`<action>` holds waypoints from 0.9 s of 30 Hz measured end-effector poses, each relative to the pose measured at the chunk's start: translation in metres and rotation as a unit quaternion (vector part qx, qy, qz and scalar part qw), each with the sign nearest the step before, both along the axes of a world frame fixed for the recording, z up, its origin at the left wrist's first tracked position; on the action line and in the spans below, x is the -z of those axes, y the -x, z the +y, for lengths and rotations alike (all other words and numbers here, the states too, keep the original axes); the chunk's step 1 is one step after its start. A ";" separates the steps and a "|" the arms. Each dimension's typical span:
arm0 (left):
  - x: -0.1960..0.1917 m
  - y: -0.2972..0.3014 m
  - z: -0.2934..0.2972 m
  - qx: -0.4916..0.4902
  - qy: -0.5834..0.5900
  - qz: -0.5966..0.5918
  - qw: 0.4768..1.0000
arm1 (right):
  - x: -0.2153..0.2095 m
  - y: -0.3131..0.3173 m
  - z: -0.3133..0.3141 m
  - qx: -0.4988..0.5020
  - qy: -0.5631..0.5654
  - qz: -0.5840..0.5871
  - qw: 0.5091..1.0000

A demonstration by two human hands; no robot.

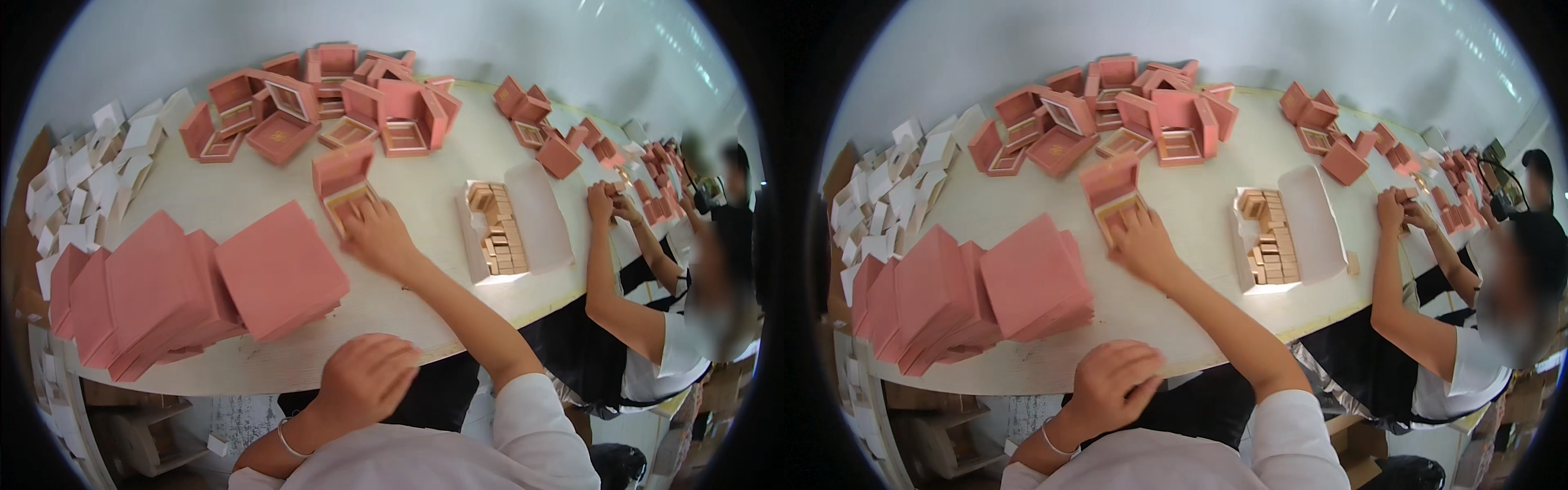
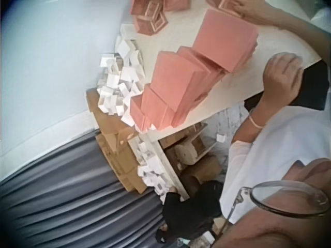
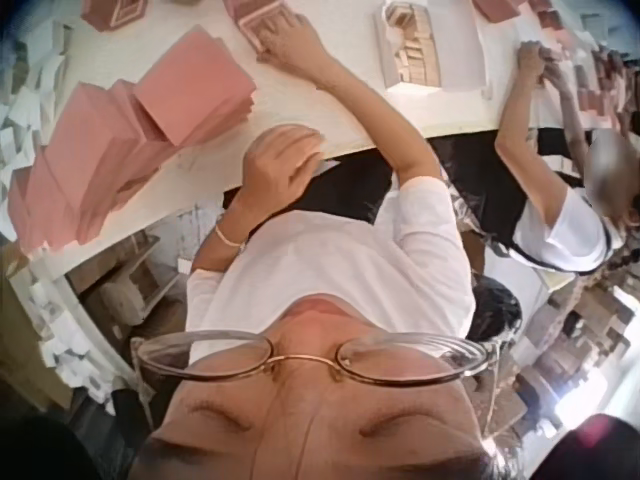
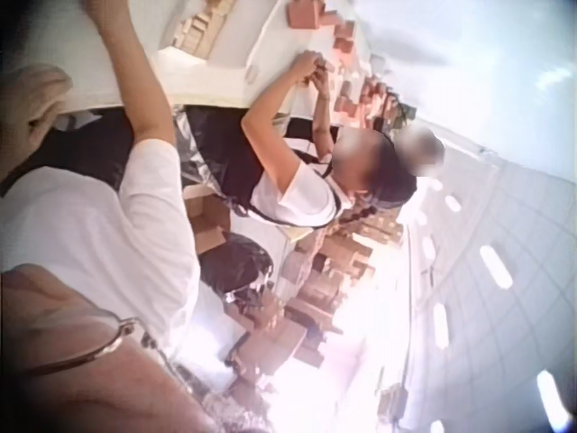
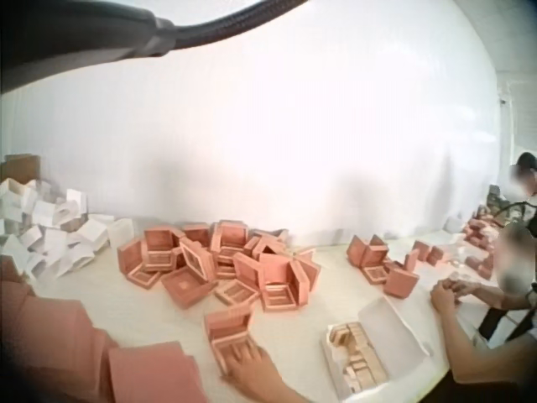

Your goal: The person places small gold-wrapped items into pink boxes with gold interiors, closes the lids, and stacks the finished boxes on the table. The person repeats this process continuously while other workers perform the same task nearby.

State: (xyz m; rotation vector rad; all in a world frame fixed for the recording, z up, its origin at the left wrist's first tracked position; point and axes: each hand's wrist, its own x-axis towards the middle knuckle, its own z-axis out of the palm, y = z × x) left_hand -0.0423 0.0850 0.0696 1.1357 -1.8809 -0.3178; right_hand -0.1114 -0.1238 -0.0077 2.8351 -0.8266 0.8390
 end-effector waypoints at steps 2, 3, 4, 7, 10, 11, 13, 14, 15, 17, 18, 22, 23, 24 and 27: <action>0.026 0.000 0.001 -0.036 -0.040 0.029 0.998 | -0.011 0.036 0.051 0.005 -0.037 -0.022 0.999; 0.038 0.000 0.003 -0.057 -0.057 0.039 0.996 | -0.011 0.055 0.074 0.015 -0.047 -0.009 0.999; 0.045 0.001 0.004 -0.078 -0.075 0.049 0.993 | -0.011 0.072 0.094 0.023 -0.058 0.004 0.998; 0.048 0.009 -0.010 -0.141 -0.091 -0.070 0.983 | -0.033 0.109 0.128 0.009 -0.085 -0.011 0.996; 0.049 0.011 -0.028 -0.147 -0.165 -0.106 0.970 | -0.050 0.145 0.095 0.072 0.020 -0.096 0.993; 0.047 0.010 -0.032 -0.161 -0.181 -0.115 0.963 | -0.060 0.152 0.068 0.096 0.036 -0.118 0.988; 0.055 0.012 -0.043 -0.168 -0.205 -0.142 0.954 | -0.085 0.154 0.014 0.191 0.034 -0.104 0.976; 0.060 0.016 -0.047 -0.175 -0.194 -0.150 0.954 | -0.086 0.160 -0.012 0.218 0.018 -0.054 0.974; 0.063 0.019 -0.050 -0.183 -0.183 -0.158 0.953 | -0.080 0.167 -0.034 0.245 0.003 -0.004 0.970; 0.067 0.019 -0.050 -0.193 -0.188 -0.136 0.953 | -0.073 0.166 -0.059 0.259 -0.022 0.090 0.961; 0.070 0.016 -0.049 -0.189 -0.183 -0.125 0.957 | -0.070 0.165 -0.065 0.263 -0.035 0.137 0.954; 0.066 0.011 -0.040 -0.145 -0.211 -0.110 0.960 | -0.065 0.169 -0.061 0.232 -0.028 0.178 0.956; 0.064 0.012 -0.036 -0.146 -0.214 -0.120 0.958 | -0.064 0.169 -0.057 0.217 -0.017 0.155 0.964; 0.062 0.015 -0.032 -0.145 -0.216 -0.131 0.957 | -0.062 0.170 -0.055 0.203 -0.007 0.132 0.970; 0.064 0.020 -0.028 -0.147 -0.199 -0.145 0.958 | -0.057 0.171 -0.056 0.139 -0.023 0.098 0.985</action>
